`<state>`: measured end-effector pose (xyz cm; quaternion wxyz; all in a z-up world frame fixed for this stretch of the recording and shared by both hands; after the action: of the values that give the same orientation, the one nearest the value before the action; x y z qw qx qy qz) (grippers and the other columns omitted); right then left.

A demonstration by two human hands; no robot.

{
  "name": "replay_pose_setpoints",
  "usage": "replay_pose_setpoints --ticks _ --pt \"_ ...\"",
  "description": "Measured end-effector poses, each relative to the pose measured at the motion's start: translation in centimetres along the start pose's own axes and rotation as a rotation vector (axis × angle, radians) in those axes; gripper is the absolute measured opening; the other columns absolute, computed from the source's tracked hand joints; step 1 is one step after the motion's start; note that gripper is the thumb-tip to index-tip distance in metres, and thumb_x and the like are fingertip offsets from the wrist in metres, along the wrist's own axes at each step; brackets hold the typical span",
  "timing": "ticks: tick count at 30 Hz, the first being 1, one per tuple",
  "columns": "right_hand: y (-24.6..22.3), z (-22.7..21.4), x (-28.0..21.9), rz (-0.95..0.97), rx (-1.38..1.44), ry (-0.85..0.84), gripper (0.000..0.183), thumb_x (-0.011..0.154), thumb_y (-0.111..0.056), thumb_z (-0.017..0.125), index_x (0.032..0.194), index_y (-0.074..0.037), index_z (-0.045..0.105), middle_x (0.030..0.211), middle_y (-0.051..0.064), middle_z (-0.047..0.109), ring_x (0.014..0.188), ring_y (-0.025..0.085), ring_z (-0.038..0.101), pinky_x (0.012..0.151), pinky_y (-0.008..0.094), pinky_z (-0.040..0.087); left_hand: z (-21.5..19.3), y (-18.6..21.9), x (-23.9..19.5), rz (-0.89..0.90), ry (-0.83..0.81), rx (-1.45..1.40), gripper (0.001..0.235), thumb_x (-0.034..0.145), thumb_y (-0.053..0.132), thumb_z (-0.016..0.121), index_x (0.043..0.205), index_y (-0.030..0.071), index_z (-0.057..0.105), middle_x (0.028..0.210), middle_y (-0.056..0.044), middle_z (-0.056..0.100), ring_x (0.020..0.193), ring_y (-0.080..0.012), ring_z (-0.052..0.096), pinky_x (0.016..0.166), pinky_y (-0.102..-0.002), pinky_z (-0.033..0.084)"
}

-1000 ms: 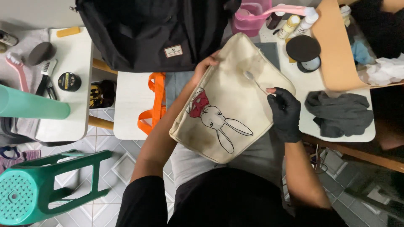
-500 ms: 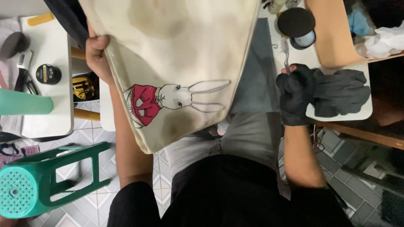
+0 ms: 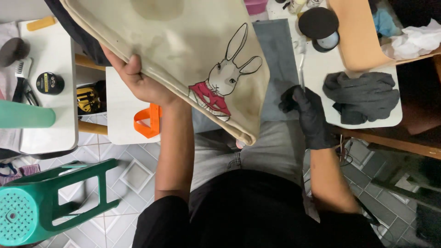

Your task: Cleaning a canvas bag using a small brush and liquid solution

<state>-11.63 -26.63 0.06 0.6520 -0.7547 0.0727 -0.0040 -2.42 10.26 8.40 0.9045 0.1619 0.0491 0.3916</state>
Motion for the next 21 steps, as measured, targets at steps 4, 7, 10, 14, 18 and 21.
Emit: replay_pose_setpoints --ticks 4,7,10,14,18,21 --pt "0.9 2.3 -1.0 0.149 0.286 -0.118 0.052 0.103 -0.043 0.054 0.118 0.003 0.07 0.091 0.013 0.073 0.074 0.021 0.069 0.067 0.031 0.059 1.2 -0.1 -2.7 0.131 -0.244 -0.013 0.067 0.092 0.001 0.057 0.158 0.003 0.043 0.151 -0.019 0.054 0.134 -0.0376 0.055 0.114 -0.048 0.047" --pt "0.7 3.0 -1.1 0.15 0.311 -0.137 0.052 0.099 -0.041 0.058 0.127 0.003 0.065 0.107 0.014 0.072 0.077 0.023 0.072 0.063 0.033 0.061 0.7 0.5 -4.0 0.207 -0.128 0.076 0.074 0.089 0.006 0.058 0.16 0.004 0.039 0.164 -0.017 0.04 0.144 -0.033 0.045 0.118 -0.045 0.042" --pt "2.0 3.0 -0.8 0.189 0.492 -0.081 0.041 0.099 -0.028 0.062 0.127 0.001 0.065 0.111 0.016 0.074 0.087 0.024 0.073 0.074 0.037 0.061 1.2 1.3 -5.5 0.27 -0.154 0.133 0.073 0.092 0.007 0.058 0.161 0.005 0.036 0.166 -0.015 0.04 0.143 -0.0313 0.047 0.12 -0.045 0.042" --pt "1.2 2.5 -0.6 0.127 0.46 0.018 0.043 0.09 -0.009 0.066 0.132 0.001 0.066 0.115 0.007 0.071 0.096 0.018 0.067 0.082 0.032 0.057 1.1 2.1 -7.5 0.305 -0.143 0.195 0.087 0.087 0.011 0.064 0.163 0.006 0.021 0.172 -0.016 0.026 0.151 -0.0295 0.039 0.132 -0.046 0.033" --pt "-7.3 2.8 -1.9 0.082 0.504 0.227 0.016 0.086 0.002 0.077 0.085 -0.008 0.065 0.069 -0.002 0.054 0.059 0.01 0.057 0.06 0.025 0.058 1.0 4.6 -9.6 0.507 -0.33 0.638 0.081 0.087 0.017 0.061 0.158 0.013 0.021 0.149 -0.006 0.039 0.131 -0.0161 0.043 0.123 -0.038 0.036" --pt "-3.7 -0.7 -0.3 0.064 0.571 0.228 0.031 0.087 0.006 0.079 0.078 -0.012 0.055 0.068 -0.001 0.05 0.059 0.012 0.059 0.063 0.026 0.058 -0.3 4.0 -10.6 0.494 -0.404 0.501 0.088 0.079 0.027 0.07 0.152 0.012 0.021 0.15 -0.012 0.037 0.133 -0.0206 0.039 0.123 -0.045 0.029"
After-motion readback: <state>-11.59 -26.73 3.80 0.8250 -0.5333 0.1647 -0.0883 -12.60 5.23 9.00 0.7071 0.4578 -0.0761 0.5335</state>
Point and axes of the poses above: each hand's wrist, its own x-axis towards the middle knuckle, its own z-axis out of the palm, y = z × x, the point moved 6 cm from there along x, towards the middle knuckle
